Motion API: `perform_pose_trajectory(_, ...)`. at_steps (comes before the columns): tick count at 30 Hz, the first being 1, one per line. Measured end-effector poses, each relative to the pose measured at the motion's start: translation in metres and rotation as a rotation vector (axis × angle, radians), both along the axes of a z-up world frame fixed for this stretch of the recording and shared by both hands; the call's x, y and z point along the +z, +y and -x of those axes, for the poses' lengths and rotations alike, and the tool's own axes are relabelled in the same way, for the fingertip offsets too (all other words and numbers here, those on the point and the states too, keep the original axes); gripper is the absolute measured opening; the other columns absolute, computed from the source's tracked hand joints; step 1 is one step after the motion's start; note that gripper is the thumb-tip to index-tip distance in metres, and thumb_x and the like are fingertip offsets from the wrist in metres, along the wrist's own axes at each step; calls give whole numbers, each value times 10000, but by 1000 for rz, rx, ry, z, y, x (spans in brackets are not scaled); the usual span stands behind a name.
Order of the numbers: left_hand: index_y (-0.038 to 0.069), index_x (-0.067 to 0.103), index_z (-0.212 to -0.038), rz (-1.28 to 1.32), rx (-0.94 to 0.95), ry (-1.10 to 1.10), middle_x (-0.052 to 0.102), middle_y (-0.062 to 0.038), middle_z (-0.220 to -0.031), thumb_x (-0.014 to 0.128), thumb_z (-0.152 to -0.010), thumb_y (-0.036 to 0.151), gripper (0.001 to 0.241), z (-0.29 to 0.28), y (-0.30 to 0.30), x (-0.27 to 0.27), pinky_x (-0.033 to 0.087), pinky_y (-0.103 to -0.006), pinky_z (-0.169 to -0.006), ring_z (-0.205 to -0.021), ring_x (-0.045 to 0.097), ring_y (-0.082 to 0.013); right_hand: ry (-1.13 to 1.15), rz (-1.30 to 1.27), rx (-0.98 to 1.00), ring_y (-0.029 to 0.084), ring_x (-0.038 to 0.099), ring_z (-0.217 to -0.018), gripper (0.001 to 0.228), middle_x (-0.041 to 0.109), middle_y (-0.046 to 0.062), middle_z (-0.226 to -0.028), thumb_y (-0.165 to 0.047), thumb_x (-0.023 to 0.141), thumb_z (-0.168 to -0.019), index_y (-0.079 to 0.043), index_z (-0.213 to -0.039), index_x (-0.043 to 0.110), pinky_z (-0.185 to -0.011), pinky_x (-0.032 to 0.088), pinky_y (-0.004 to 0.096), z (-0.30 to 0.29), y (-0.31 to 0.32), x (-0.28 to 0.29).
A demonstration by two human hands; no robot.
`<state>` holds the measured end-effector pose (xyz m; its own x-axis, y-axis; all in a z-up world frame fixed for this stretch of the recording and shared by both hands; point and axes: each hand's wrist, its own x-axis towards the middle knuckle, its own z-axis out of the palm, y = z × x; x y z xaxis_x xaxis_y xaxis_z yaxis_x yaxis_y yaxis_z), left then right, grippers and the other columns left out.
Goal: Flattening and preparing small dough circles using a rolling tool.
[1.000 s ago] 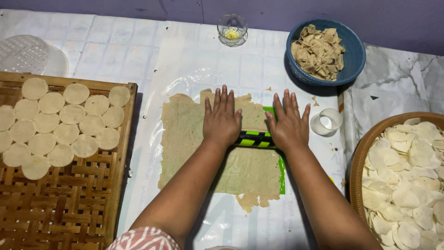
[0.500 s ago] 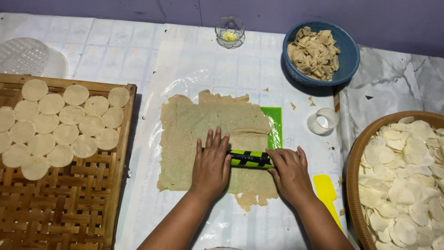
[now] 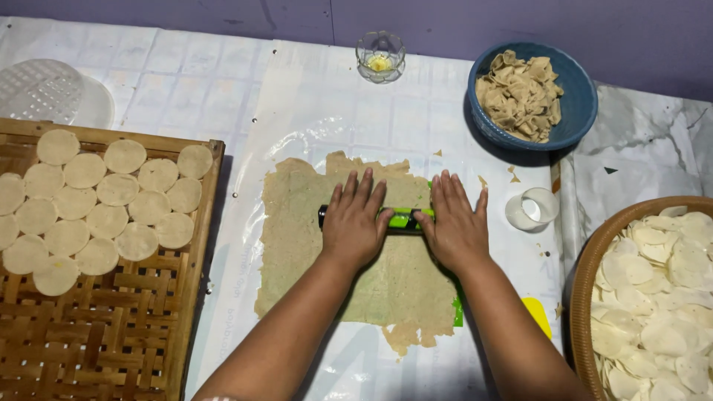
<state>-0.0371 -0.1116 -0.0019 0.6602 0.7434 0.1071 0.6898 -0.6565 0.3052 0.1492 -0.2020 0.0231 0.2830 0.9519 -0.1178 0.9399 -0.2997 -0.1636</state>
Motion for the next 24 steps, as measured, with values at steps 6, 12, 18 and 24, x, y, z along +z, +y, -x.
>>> perform_pose_trajectory(6, 199, 297, -1623, 230, 56, 244, 162, -108, -1726, 169, -1044, 544, 686, -35, 60, 31, -28, -543, -1277, -1603, 77, -305, 241, -428, -44, 383, 534, -1334, 491, 599, 225, -1371, -282, 536, -1086, 2, -1486, 520, -1171, 352, 514, -48, 48, -23)
perform_pose_trajectory(12, 177, 253, -1640, 283, 101, 229, 103, -100, -1735, 198, -1043, 487, 674, -50, 86, 33, -55, -549, -1270, -1608, 43, -284, 440, -886, -251, 216, 644, -1070, 262, 569, 35, -1087, 75, 656, -959, -96, -1152, 702, -971, 546, 327, -48, 33, -12)
perform_pose_trajectory(18, 122, 232, -1643, 325, 128, 249, 84, -123, -1737, 218, -1053, 438, 669, -54, 93, 48, -55, -542, -1277, -1609, 23, -290, 705, -788, -329, 315, 650, -1010, 115, 615, 147, -1062, 70, 653, -992, 2, -1080, 623, -947, 558, 420, -1, -9, 25)
perform_pose_trajectory(24, 107, 247, -1636, 306, 136, 235, 98, -134, -1735, 223, -1055, 450, 675, -54, 95, 46, -47, -547, -1280, -1609, 38, -293, 567, -532, -204, 267, 644, -1164, 85, 741, 41, -1114, -147, 775, -903, -177, -972, 815, -1043, 488, 423, 4, -21, -17)
